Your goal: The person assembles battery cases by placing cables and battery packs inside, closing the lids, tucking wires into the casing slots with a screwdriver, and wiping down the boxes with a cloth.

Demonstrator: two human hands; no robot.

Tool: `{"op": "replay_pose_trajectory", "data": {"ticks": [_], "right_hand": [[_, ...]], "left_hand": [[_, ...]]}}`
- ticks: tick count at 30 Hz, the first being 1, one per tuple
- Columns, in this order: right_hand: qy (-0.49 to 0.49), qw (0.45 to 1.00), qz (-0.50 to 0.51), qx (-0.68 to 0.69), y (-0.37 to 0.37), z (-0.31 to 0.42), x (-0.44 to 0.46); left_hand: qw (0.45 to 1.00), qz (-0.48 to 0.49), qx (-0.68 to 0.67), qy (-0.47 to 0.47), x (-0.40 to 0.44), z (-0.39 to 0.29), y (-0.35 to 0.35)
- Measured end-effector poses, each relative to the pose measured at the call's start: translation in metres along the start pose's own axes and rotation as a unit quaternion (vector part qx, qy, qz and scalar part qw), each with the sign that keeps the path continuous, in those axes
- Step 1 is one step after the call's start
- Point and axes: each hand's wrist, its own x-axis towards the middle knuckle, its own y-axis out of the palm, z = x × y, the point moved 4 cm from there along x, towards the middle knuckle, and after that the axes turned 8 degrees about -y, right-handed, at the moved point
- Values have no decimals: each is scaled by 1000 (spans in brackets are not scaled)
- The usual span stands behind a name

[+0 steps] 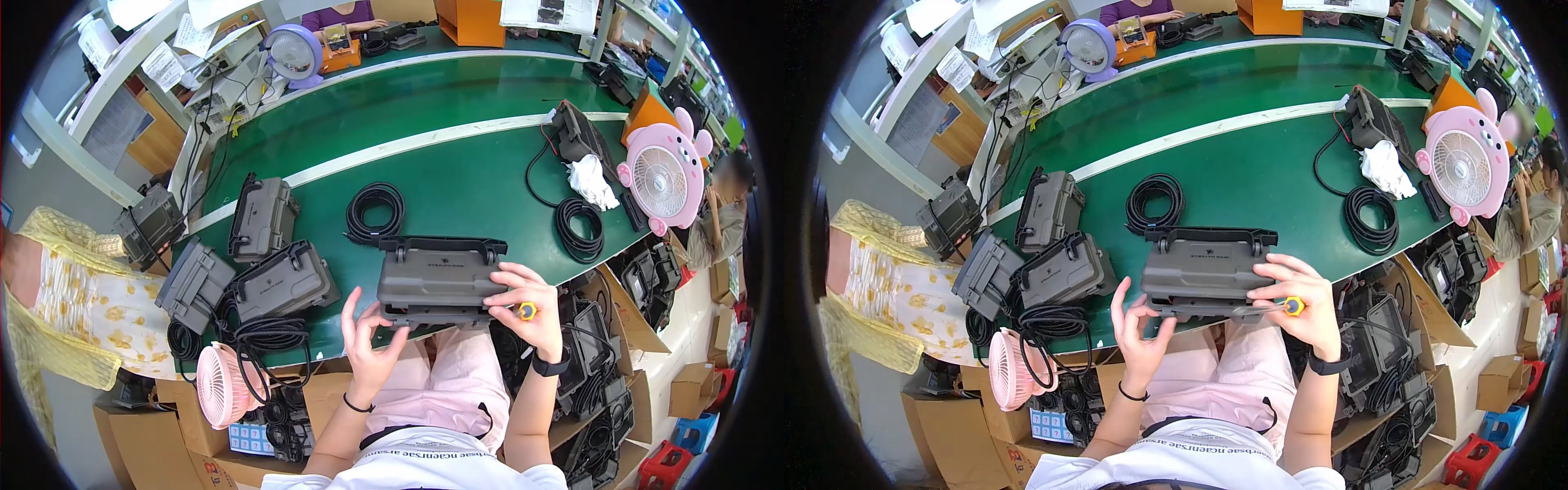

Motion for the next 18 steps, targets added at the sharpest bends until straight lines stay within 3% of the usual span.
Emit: {"op": "replay_pose_trajectory", "data": {"ticks": [5,8,11,14,18], "right_hand": [[9,1000,-8,-27,16,-6,-13],[22,1000,-17,-13,18,-8,-15],[29,999,-24,-9,19,-9,-15],[28,999,-29,-4,20,-10,-15],[27,999,-31,-3,20,-9,-16]], "left_hand": [[997,68,-22,-31,-3,7,-5],[997,66,-44,11,-3,-8,-6],[1000,14,-10,0,-6,-9,-4],[991,-45,104,65,-4,-19,-8],[993,-41,102,51,-9,-17,-6]]}}
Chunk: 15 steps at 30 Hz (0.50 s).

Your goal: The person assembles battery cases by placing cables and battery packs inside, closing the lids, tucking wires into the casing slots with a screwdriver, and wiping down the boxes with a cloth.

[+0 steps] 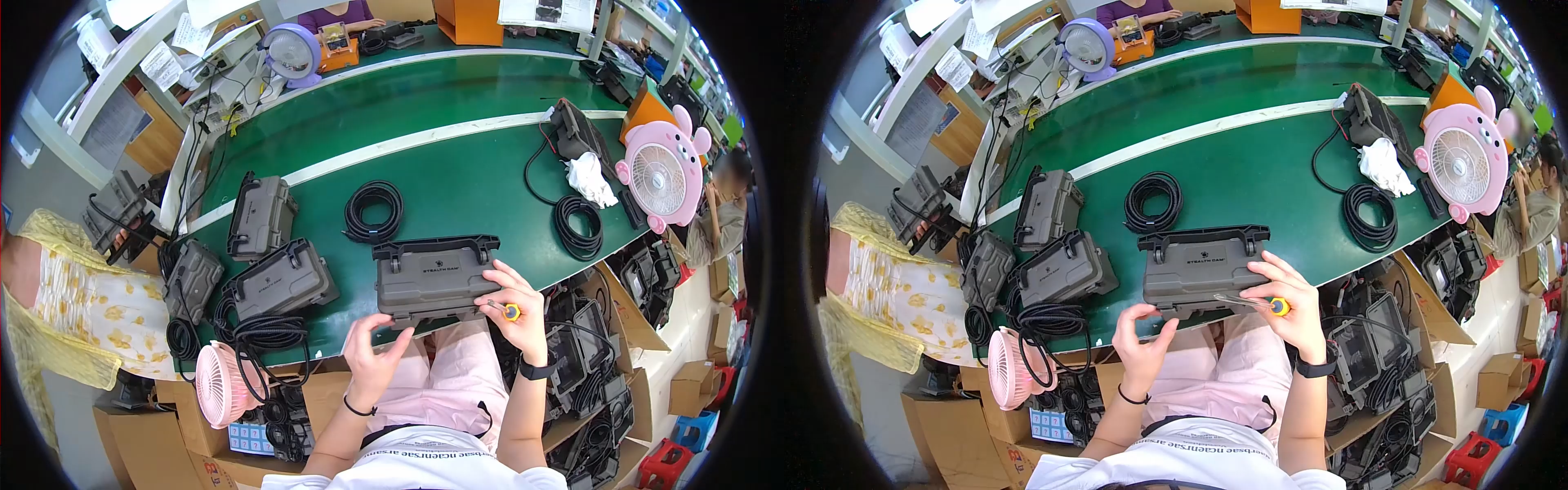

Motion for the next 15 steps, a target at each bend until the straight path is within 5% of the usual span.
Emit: {"op": "replay_pose_trajectory", "data": {"ticks": [5,12,15], "right_hand": [[23,999,-45,5,7,4,-3],[36,997,-63,9,11,5,-11],[35,997,-61,12,10,4,-13]], "left_hand": [[1000,-18,4,6,-7,-9,6],[975,7,-181,-129,-24,15,17],[987,44,-143,-60,-16,16,9]]}}
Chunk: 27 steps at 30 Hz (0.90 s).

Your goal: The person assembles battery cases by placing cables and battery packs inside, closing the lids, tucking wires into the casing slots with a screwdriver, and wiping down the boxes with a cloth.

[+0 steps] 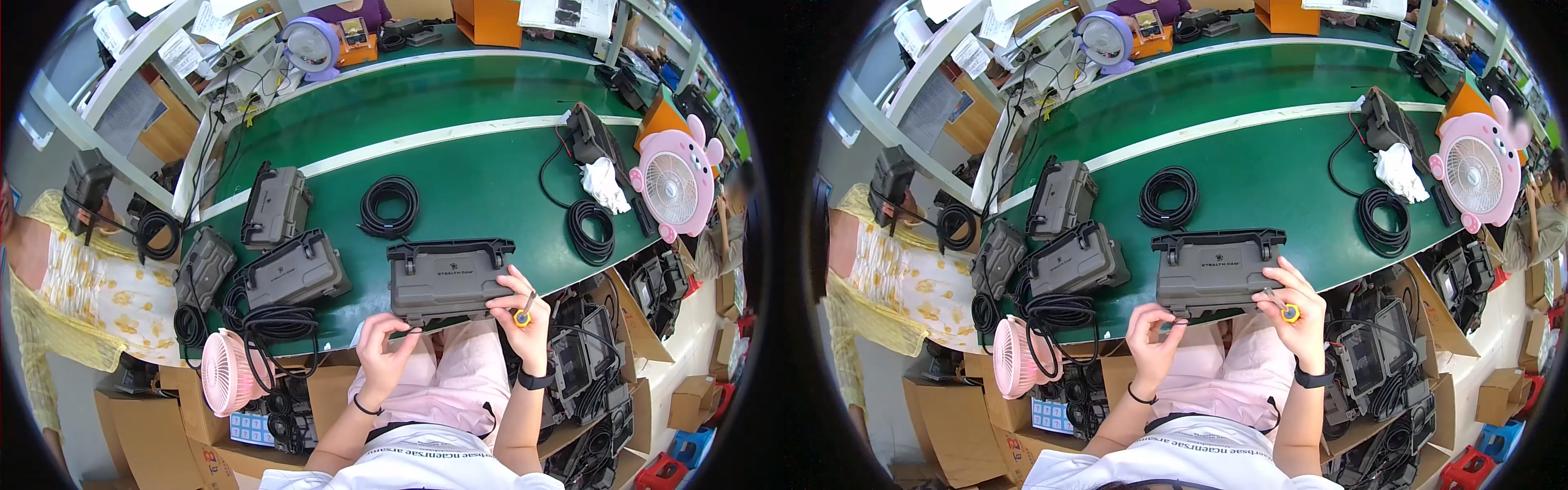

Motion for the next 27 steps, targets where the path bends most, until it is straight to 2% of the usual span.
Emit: {"op": "replay_pose_trajectory", "data": {"ticks": [3,6,9,11,13,16,20,23,27], "right_hand": [[2,1000,-3,-1,1,2,0],[3,1000,0,1,1,1,-2],[7,1000,4,3,1,2,-3],[8,1000,3,5,2,4,-2],[6,1000,-2,7,3,4,-1],[4,1000,1,10,3,4,1],[6,1000,3,14,3,5,6],[11,1000,3,10,4,7,11],[17,1000,-3,5,5,9,19]], "left_hand": [[996,14,-90,-9,1,0,-4],[961,-15,-249,-117,3,-13,-6],[942,5,-310,-130,12,-30,-12],[989,20,-134,-51,19,-36,-15],[997,20,47,55,26,-44,-17],[985,13,142,98,23,-39,-16],[959,18,197,202,26,-47,-16],[943,-20,238,230,24,-40,-12],[946,-24,224,231,23,-25,-11]]}}
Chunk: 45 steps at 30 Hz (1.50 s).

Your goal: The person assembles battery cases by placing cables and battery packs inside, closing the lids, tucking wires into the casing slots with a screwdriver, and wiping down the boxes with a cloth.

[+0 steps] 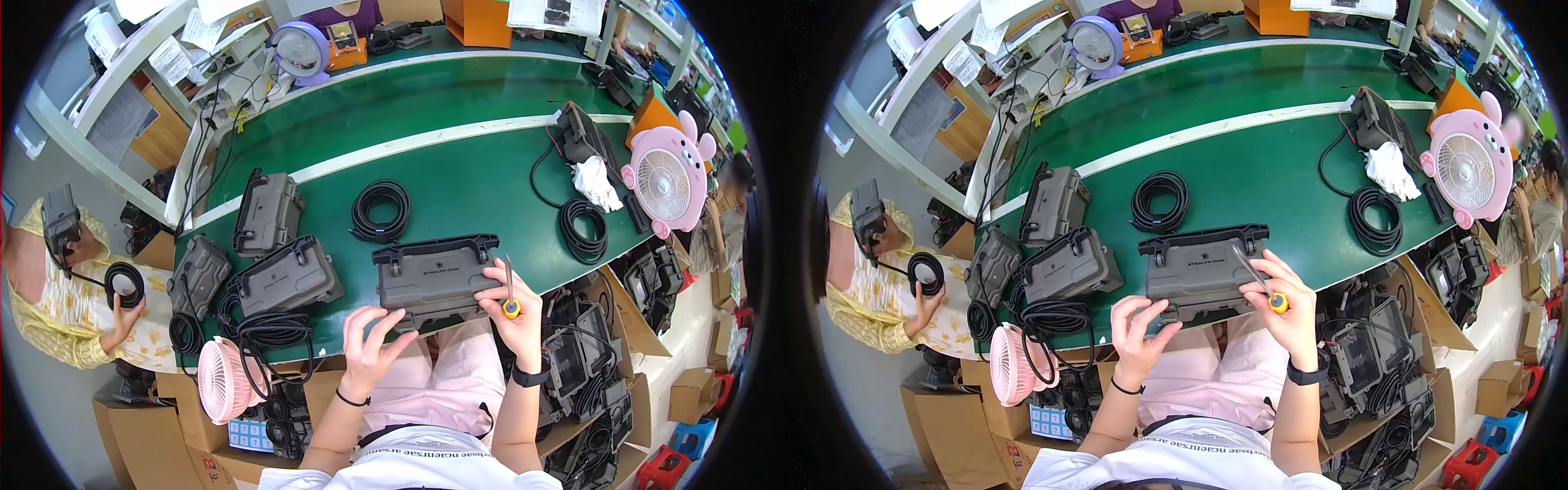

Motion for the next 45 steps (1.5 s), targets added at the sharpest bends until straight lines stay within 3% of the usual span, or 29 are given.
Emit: {"op": "replay_pose_trajectory", "data": {"ticks": [5,10,13,16,20,23,29,31,34,37,38,41,44,45], "right_hand": [[17,1000,-13,-8,1,0,18],[34,999,-16,-5,5,-10,37],[35,999,-22,1,9,-16,47],[36,999,-25,-8,10,-21,54],[-44,979,-163,-112,1,-27,39],[96,971,-219,32,-6,-42,14],[140,983,-120,-15,17,-38,-7],[247,952,-114,139,20,-38,-16],[160,939,-146,266,14,-22,-13],[78,987,-88,111,10,1,10],[2,998,-46,31,11,0,15],[-6,999,-39,25,17,-11,17],[12,993,-57,-98,17,5,28],[-30,988,-63,-140,19,10,32]], "left_hand": [[996,-17,20,87,-10,21,14],[989,119,-46,76,5,33,25],[988,109,-47,98,16,40,29],[992,93,-52,62,25,37,32],[995,70,-66,21,30,28,33],[995,59,-72,18,27,32,36],[995,61,-74,33,16,36,35],[994,62,-84,22,13,33,29],[994,77,-74,-8,15,19,12],[992,96,-84,-17,11,20,5],[991,98,-84,-20,11,20,4],[991,101,-82,-26,11,22,3],[991,105,-71,-32,16,23,4],[992,106,-62,-34,19,22,3]]}}
